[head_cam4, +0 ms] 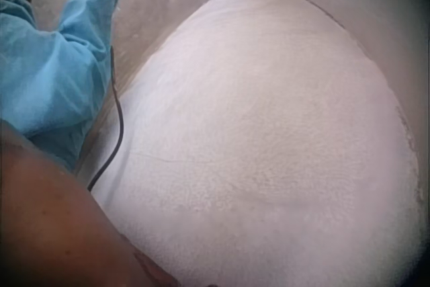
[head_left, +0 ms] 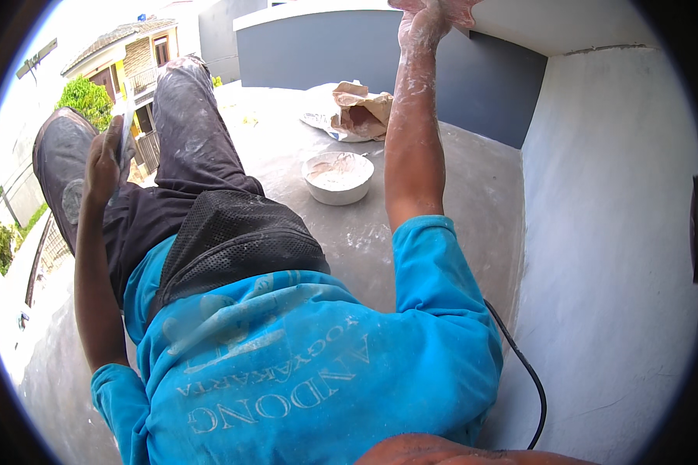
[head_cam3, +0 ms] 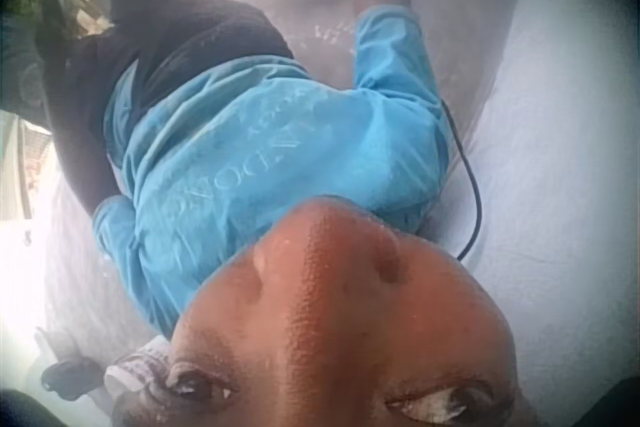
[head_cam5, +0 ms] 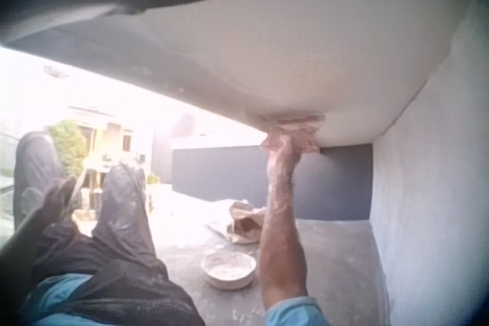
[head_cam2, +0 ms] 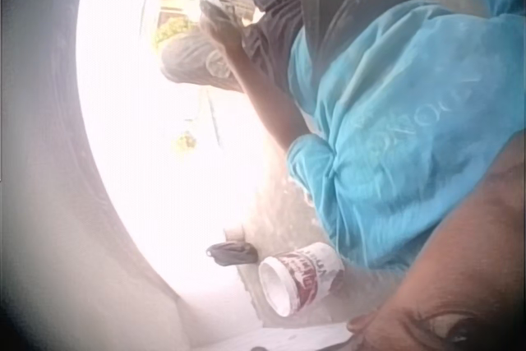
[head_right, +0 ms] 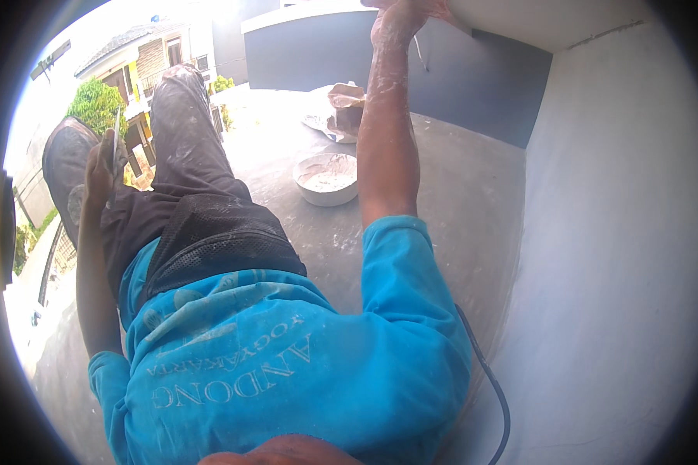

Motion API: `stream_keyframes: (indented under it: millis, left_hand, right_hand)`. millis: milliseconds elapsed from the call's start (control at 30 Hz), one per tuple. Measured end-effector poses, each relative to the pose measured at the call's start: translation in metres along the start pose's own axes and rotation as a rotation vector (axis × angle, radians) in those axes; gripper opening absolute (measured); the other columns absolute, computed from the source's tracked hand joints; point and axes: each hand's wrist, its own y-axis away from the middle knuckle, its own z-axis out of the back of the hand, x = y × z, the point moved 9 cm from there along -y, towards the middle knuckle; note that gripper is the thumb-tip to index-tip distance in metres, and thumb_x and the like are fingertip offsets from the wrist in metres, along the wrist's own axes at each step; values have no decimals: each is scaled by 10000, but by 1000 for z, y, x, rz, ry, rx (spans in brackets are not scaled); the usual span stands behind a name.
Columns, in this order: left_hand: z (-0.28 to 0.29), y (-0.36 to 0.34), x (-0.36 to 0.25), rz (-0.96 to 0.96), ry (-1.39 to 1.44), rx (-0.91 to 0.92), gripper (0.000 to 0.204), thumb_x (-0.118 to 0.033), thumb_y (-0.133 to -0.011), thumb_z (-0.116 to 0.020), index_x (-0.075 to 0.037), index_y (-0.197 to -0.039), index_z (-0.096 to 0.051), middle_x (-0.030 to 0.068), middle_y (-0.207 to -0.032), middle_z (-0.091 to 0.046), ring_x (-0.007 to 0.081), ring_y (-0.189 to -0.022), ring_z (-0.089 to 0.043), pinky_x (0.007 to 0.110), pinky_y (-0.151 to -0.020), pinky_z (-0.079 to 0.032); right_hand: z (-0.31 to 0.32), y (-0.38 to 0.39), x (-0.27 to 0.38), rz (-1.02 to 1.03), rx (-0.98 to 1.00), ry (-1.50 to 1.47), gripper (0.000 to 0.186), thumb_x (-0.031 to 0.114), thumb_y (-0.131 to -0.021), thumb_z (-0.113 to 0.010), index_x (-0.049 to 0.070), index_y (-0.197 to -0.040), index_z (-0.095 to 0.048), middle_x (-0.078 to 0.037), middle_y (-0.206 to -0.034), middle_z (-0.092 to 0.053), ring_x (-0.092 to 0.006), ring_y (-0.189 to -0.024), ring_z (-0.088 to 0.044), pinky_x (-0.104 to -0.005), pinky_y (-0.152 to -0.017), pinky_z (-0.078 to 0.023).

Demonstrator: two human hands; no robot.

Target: The person scoops white plaster from a bowl using a trowel and applies it to the ceiling with a hawk. They repeatedly smooth the surface and scrape excess material back onto the hawk.

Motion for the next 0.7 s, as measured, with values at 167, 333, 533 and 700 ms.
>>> stream_keyframes:
  millis: [167,333,533,700]
  left_hand:
    - [-30,10,-41,-20,54,45,493,-428,-1035,-422,4,-918,-629,-6,-666,-440,68,-565,-415,241,-574,-433]
    - [-35,15,-52,-20,21,59,497,-427,-1037,-413,-12,-851,-611,-8,-642,-437,62,-533,-401,238,-551,-418]
    - [-29,9,-43,-41,23,-16,500,-418,-1042,-405,-30,-771,-568,-15,-579,-421,64,-470,-373,238,-452,-335]
    - [-14,15,-43,-55,18,-109,454,-398,-1040,-433,-4,-904,-613,-14,-681,-442,52,-564,-401,217,-519,-394]
  right_hand:
    - [-23,-1,-4,-19,46,-8,271,74,-781,-564,-32,-1029,-540,-129,-815,-614,-268,-639,-619,-379,-613,-560]
    - [-55,18,-1,-131,-220,-5,524,75,-811,-596,-106,-1274,-431,-184,-1128,-576,-247,-972,-595,-371,-863,-517]
    - [-105,49,31,-18,-87,87,814,93,-814,-618,-59,-1468,-158,-213,-1352,-396,-272,-1215,-449,-400,-1051,-404]
    - [-85,98,61,-3,-98,-116,577,39,-788,-575,3,-1341,-416,-147,-1148,-561,-268,-1022,-598,-395,-917,-513]
